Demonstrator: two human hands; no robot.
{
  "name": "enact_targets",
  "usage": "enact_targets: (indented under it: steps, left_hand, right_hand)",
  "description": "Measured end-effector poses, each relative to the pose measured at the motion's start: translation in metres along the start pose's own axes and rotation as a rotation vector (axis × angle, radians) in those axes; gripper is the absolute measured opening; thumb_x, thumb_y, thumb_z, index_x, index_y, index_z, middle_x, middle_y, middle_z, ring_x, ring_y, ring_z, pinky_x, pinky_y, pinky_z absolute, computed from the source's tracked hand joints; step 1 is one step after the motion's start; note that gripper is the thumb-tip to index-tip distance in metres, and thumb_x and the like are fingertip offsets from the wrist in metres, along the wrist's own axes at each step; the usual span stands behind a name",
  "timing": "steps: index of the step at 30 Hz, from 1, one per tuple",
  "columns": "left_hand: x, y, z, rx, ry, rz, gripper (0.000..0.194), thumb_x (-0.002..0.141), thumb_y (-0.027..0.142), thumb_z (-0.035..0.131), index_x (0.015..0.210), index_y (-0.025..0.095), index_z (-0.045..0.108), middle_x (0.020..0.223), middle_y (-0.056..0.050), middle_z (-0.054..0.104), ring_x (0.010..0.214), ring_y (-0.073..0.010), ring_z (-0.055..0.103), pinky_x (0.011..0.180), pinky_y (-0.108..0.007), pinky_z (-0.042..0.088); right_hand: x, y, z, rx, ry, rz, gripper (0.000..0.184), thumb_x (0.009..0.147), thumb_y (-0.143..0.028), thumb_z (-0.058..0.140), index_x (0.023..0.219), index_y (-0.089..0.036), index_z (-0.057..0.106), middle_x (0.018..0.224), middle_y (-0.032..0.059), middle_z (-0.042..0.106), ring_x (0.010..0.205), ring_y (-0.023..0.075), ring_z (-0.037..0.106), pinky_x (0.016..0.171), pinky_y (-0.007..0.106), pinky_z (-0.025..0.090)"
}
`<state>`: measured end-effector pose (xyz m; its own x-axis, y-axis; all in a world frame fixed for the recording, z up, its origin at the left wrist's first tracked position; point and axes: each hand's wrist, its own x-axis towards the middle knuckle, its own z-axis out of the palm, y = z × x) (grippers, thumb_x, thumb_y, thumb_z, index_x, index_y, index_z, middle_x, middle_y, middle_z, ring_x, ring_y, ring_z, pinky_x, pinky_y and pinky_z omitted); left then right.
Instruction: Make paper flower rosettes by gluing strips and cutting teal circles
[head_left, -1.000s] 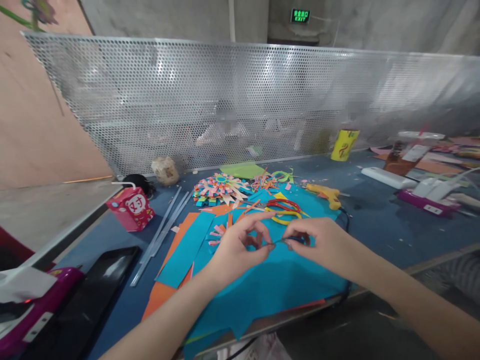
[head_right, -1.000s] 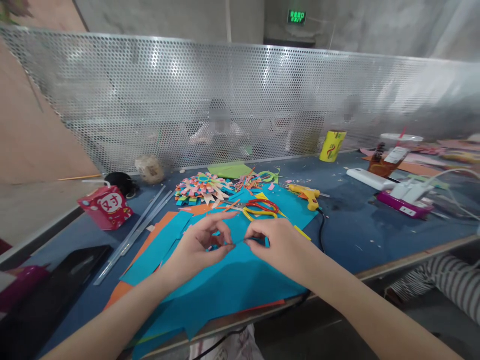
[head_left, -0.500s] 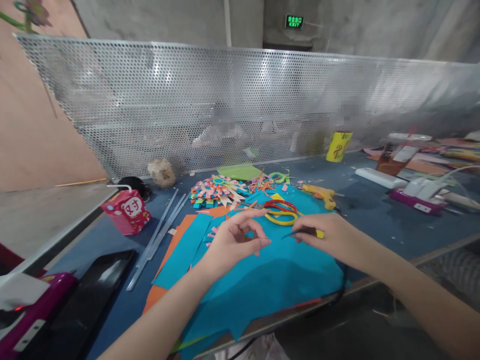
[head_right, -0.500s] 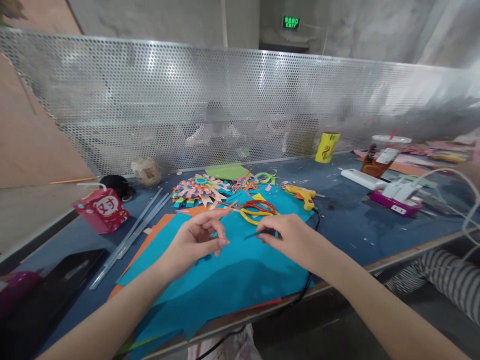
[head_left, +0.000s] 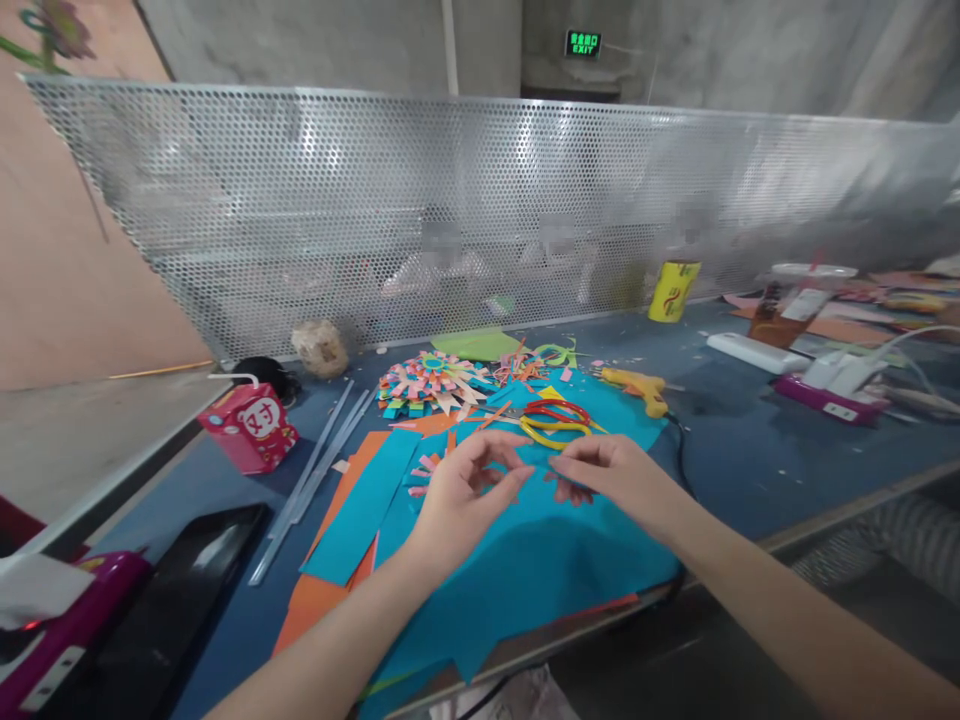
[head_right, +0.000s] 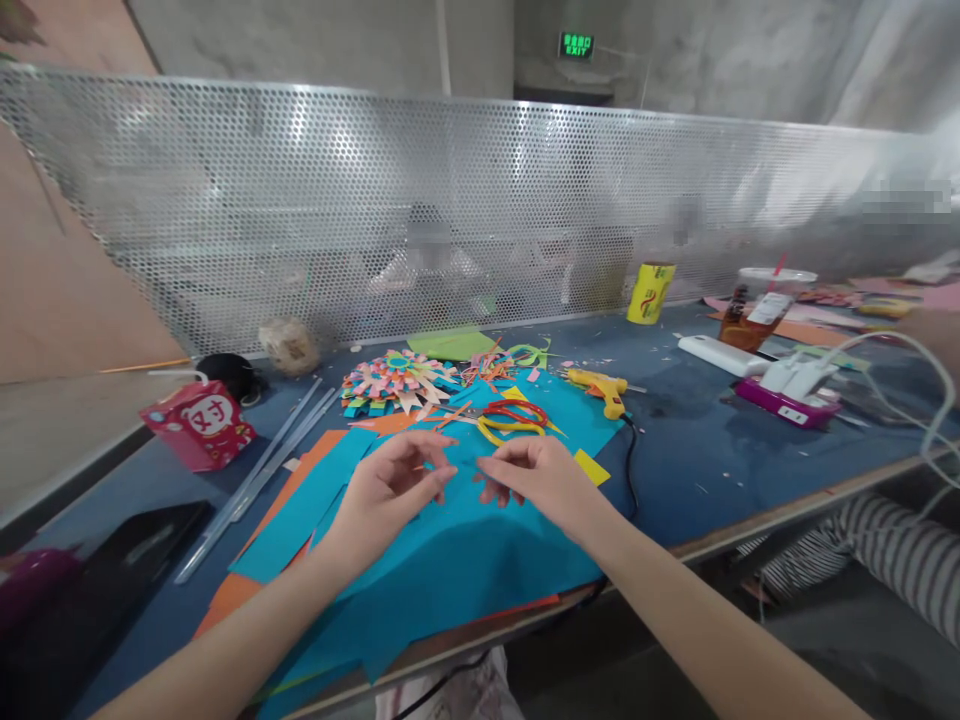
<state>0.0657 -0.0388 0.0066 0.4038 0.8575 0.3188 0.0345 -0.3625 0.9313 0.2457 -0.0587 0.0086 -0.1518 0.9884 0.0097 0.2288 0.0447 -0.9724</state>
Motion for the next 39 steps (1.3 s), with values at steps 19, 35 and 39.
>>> enact_targets:
  steps: [19, 35, 39]
  left_hand:
    - [0.003, -0.006, -0.004, -0.123, 0.038, -0.124, 0.024, 0.068, 0.026, 0.067, 0.09, 0.016, 0.064, 0.076, -0.004, 0.067, 0.073, -0.0154, 0.062, 0.064, -0.024, 0.048]
    - [-0.007, -0.007, -0.001, 0.814, -0.459, 0.223, 0.023, 0.08, 0.012, 0.047, 0.09, 0.019, 0.066, 0.091, -0.007, 0.07, 0.09, -0.0215, 0.063, 0.084, -0.036, 0.045]
    - [-0.026, -0.002, 0.005, 0.931, -0.586, 0.303, 0.028, 0.084, 0.013, 0.043, 0.104, 0.019, 0.061, 0.101, -0.008, 0.068, 0.102, -0.0216, 0.06, 0.096, -0.039, 0.04]
  right_hand:
    - [-0.007, -0.004, 0.006, -0.231, -0.097, -0.149, 0.026, 0.078, -0.035, 0.055, 0.059, -0.019, 0.062, 0.06, -0.0003, 0.066, 0.047, 0.0108, 0.058, 0.053, 0.022, 0.047]
    - [0.03, 0.036, -0.031, -0.633, 0.353, -0.25, 0.024, 0.084, -0.035, 0.04, 0.076, -0.018, 0.056, 0.059, 0.0022, 0.061, 0.052, 0.0144, 0.056, 0.055, 0.025, 0.042]
    - [0.027, 0.04, -0.032, -0.651, 0.349, -0.235, 0.024, 0.082, -0.036, 0.042, 0.075, -0.019, 0.057, 0.053, 0.0008, 0.059, 0.047, 0.0142, 0.055, 0.051, 0.024, 0.039]
